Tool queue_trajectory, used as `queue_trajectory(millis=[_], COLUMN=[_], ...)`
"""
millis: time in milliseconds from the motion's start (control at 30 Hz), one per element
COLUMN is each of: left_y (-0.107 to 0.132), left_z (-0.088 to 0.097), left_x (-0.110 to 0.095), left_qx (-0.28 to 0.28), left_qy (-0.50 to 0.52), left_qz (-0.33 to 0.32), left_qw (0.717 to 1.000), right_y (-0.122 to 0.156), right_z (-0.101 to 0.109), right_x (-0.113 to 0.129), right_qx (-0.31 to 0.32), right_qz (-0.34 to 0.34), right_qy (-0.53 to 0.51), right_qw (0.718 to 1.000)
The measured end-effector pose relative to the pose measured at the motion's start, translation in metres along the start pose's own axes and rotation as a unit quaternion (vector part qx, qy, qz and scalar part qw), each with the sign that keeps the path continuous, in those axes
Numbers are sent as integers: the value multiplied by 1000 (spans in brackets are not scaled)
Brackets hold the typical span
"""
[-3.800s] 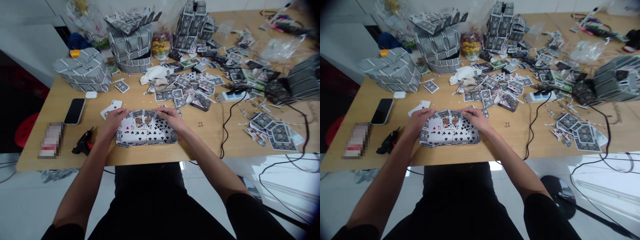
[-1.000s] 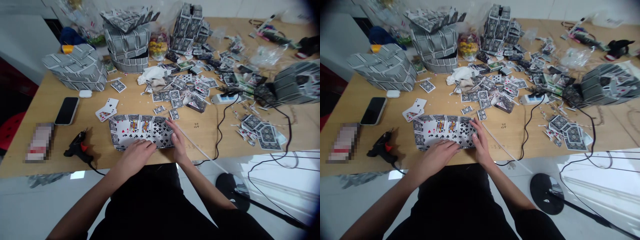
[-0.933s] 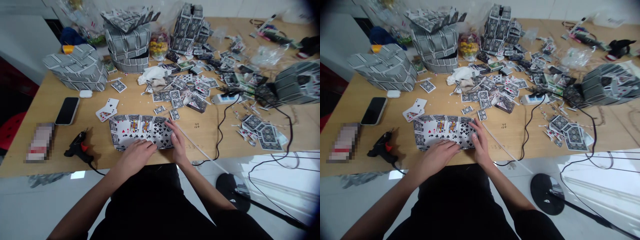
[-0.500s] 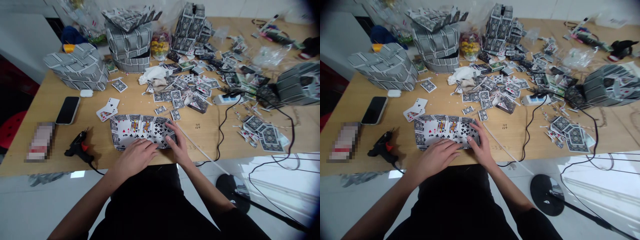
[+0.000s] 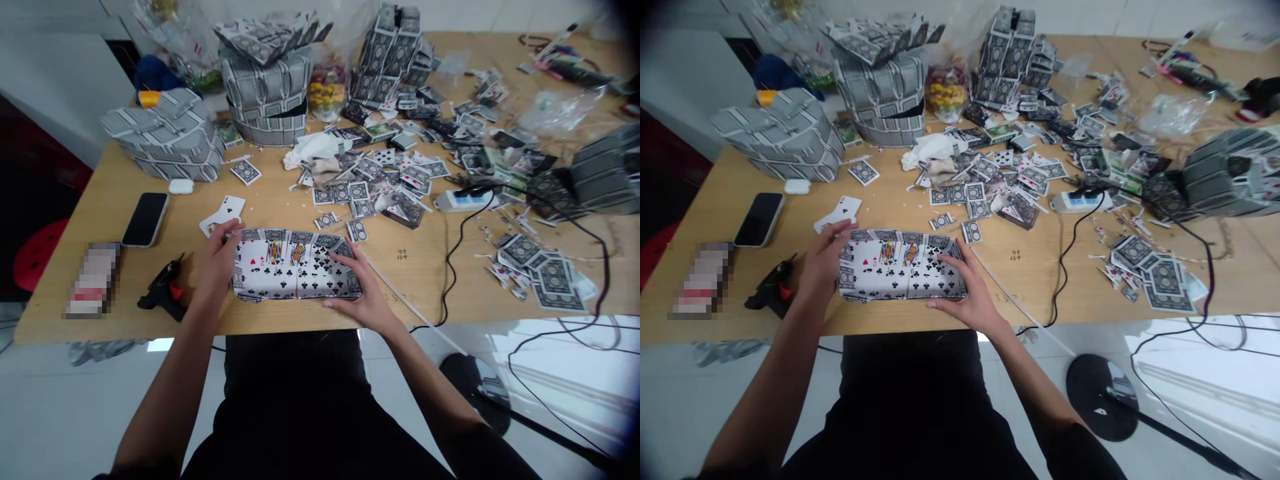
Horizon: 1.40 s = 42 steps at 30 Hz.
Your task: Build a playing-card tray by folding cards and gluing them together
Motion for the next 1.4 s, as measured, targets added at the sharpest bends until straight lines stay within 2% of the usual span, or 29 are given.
queue_trajectory(millis=[200, 333, 467, 667, 1000, 1400], left_y=[-1, -2, 0, 3, 5, 8], left_z=[-7, -7, -9, -17, -21, -22], left_x=[6, 9, 1, -15, -21, -26], left_qx=[0, 7, 25, 41, 58, 51], left_qy=[-12, -27, -60, -44, -22, -56], left_qz=[9, 15, 16, -35, 18, 21], left_qw=[1000, 1000, 998, 998, 998, 997], right_y=[-1, -2, -6, -10, -9, -8], right_z=[-5, -3, 0, -4, -15, -13], right_x=[-2, -2, 0, 0, -5, -9], right_qx=[-36, -33, -23, -49, -115, -76], right_qz=[-26, -21, -21, -30, -33, -34], right_qy=[-10, -43, -107, -146, -163, -184], right_qw=[999, 998, 994, 988, 979, 979])
Point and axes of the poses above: each hand's wrist, its own y-axis away from the middle knuckle, its own z-axis out of the back of the hand, x = y × z, the point moved 2 cm from there along -y, towards the middle knuckle, and after that the axes turned 5 degrees about -y, right-handed, at the moved point
